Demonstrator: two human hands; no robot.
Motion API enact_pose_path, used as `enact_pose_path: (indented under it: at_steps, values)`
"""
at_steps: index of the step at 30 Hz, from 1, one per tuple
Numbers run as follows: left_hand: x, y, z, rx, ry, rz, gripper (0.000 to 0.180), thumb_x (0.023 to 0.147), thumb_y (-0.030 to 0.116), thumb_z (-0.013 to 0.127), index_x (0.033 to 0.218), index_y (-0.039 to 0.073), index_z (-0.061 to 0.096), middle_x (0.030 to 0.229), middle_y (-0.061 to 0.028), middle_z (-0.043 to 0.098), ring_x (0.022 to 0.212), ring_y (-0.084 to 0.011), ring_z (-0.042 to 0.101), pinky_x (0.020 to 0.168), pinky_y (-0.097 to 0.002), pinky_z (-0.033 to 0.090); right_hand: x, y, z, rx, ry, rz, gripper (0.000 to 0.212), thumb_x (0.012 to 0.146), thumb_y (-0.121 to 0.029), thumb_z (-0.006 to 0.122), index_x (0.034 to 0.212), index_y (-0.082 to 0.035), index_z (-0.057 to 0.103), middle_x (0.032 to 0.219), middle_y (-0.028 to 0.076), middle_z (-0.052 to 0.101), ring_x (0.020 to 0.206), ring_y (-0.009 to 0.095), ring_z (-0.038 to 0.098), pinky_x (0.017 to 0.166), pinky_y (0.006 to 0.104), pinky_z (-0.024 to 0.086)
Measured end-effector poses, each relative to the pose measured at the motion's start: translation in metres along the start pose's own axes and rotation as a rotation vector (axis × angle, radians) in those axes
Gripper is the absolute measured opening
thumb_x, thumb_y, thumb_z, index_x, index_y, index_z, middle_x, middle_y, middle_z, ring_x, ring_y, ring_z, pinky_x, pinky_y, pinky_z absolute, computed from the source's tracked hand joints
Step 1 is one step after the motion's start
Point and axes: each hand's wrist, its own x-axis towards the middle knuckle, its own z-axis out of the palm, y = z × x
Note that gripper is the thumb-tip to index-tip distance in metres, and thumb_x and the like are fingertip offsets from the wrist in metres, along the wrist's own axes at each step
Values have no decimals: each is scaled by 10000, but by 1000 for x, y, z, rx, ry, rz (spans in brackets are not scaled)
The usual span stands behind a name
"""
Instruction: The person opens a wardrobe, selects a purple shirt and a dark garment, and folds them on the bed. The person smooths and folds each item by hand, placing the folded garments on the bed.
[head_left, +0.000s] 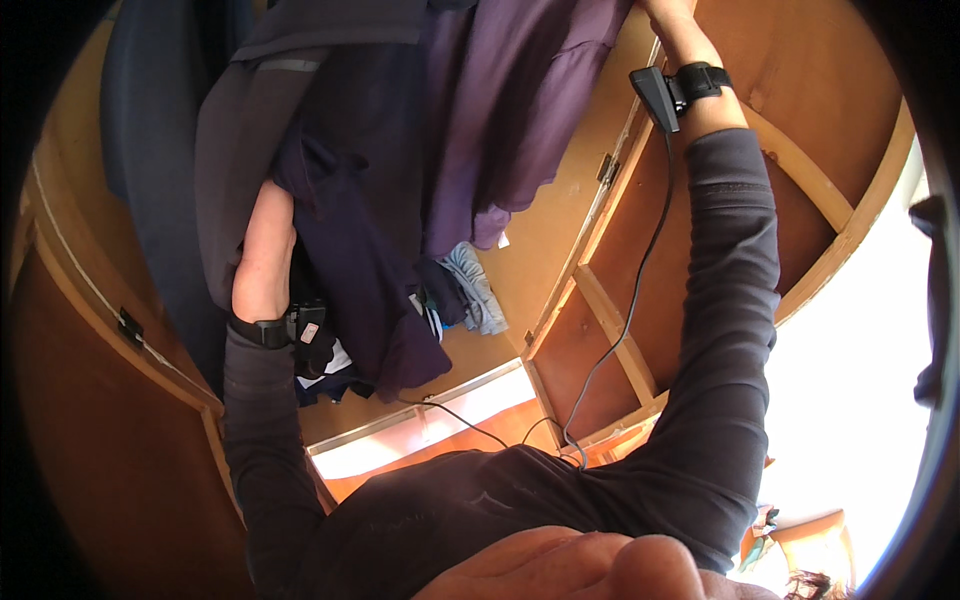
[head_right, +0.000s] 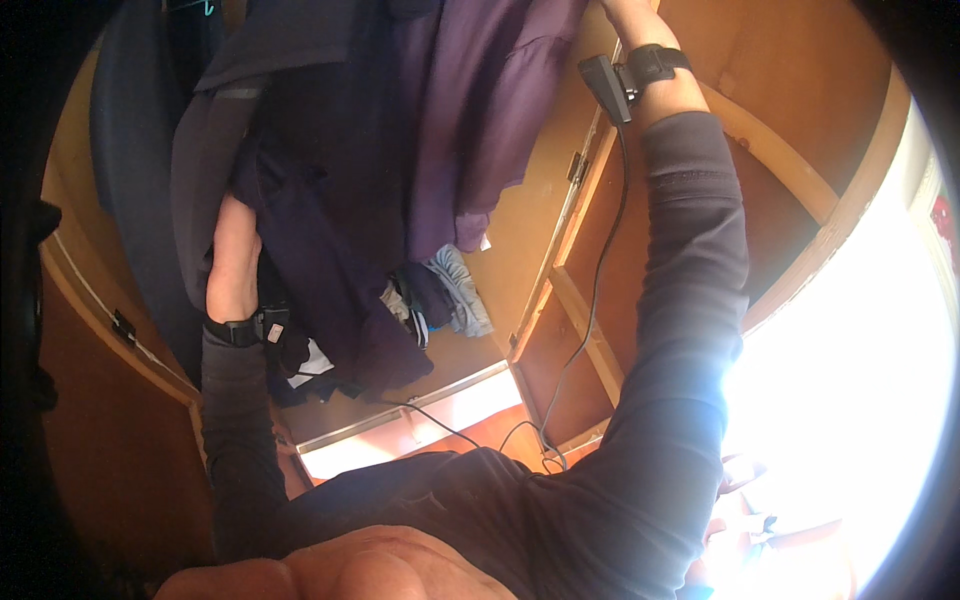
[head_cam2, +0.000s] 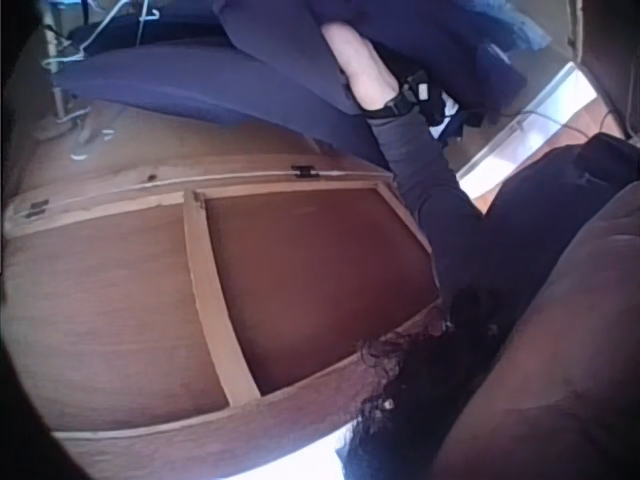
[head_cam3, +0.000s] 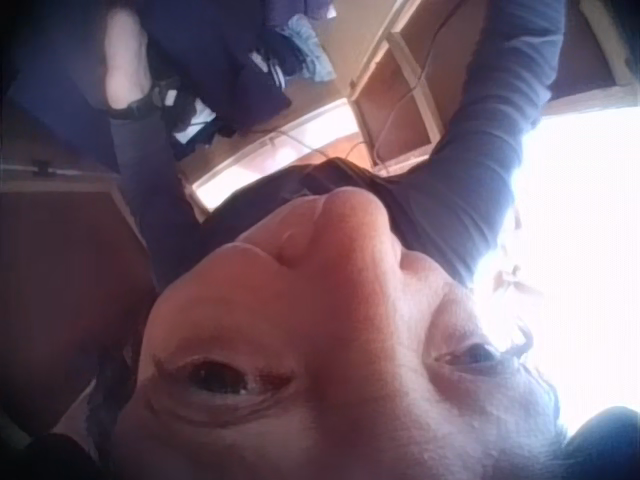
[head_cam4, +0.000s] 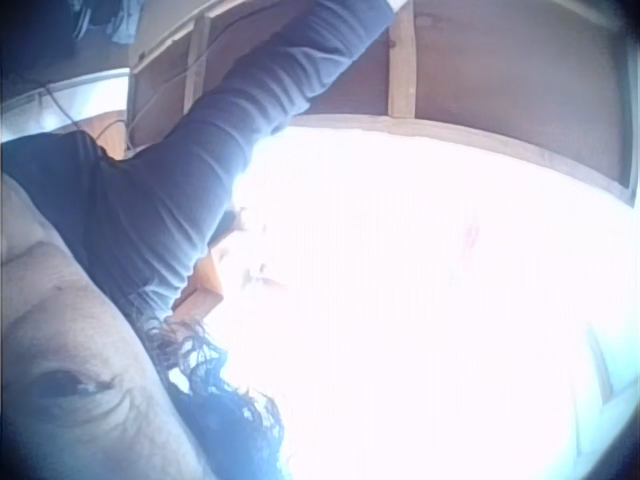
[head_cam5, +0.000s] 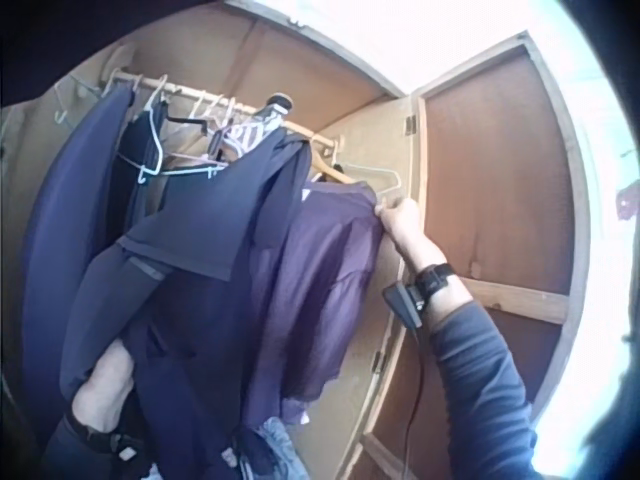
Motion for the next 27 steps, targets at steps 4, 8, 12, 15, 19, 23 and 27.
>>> enact_pose_path:
  at_steps: [4,8,12,15,19,23,27]
  values:
    - [-4,2,-7,3,18,1,492,1023,118,590,1481,-35,493,1430,-149,614,1208,-206,622,1063,-275,454,-11,2,-5,194,-190,199,212,860,-138,774,931,55,727,788,121,709,685,225,668,642,366,544]
    - [-6,3,-12,2,36,6,496,1023,119,593,1484,-34,491,1433,-148,613,1206,-204,623,1061,-275,455,-32,0,-7,375,-242,233,171,883,-103,731,946,56,719,780,97,689,640,199,643,572,344,537]
    - [-6,4,-12,7,41,10,499,1024,121,596,1487,-33,489,1436,-147,611,1205,-203,624,1060,-275,456,-49,-3,-3,481,-269,301,162,901,-81,716,988,55,717,791,108,698,646,203,656,584,348,559]
    - [-7,4,-12,11,48,9,502,1024,123,599,1489,-32,488,1439,-146,610,1203,-201,624,1059,-275,457,-60,-4,6,533,-303,312,136,908,-73,715,962,51,729,813,114,708,658,209,664,590,351,563]
    - [-8,-2,-13,15,47,2,506,1025,125,602,1492,-31,486,1442,-145,608,1202,-200,625,1058,-275,459,-81,7,14,340,-433,365,270,972,-126,683,1186,39,693,1099,146,716,935,232,687,827,356,579]
    - [-5,-6,-6,16,31,-2,509,1025,127,605,1494,-29,484,1446,-143,607,1200,-198,626,1056,-275,460,-118,18,24,252,-449,304,168,971,-158,702,1071,-29,741,855,31,701,706,116,630,658,241,522]
    - [2,-11,10,30,-10,-3,513,1025,128,609,1497,-28,482,1449,-142,605,1199,-196,627,1055,-275,462,-155,9,32,545,-442,429,146,997,-83,647,1067,26,714,871,45,702,739,129,658,683,268,551]
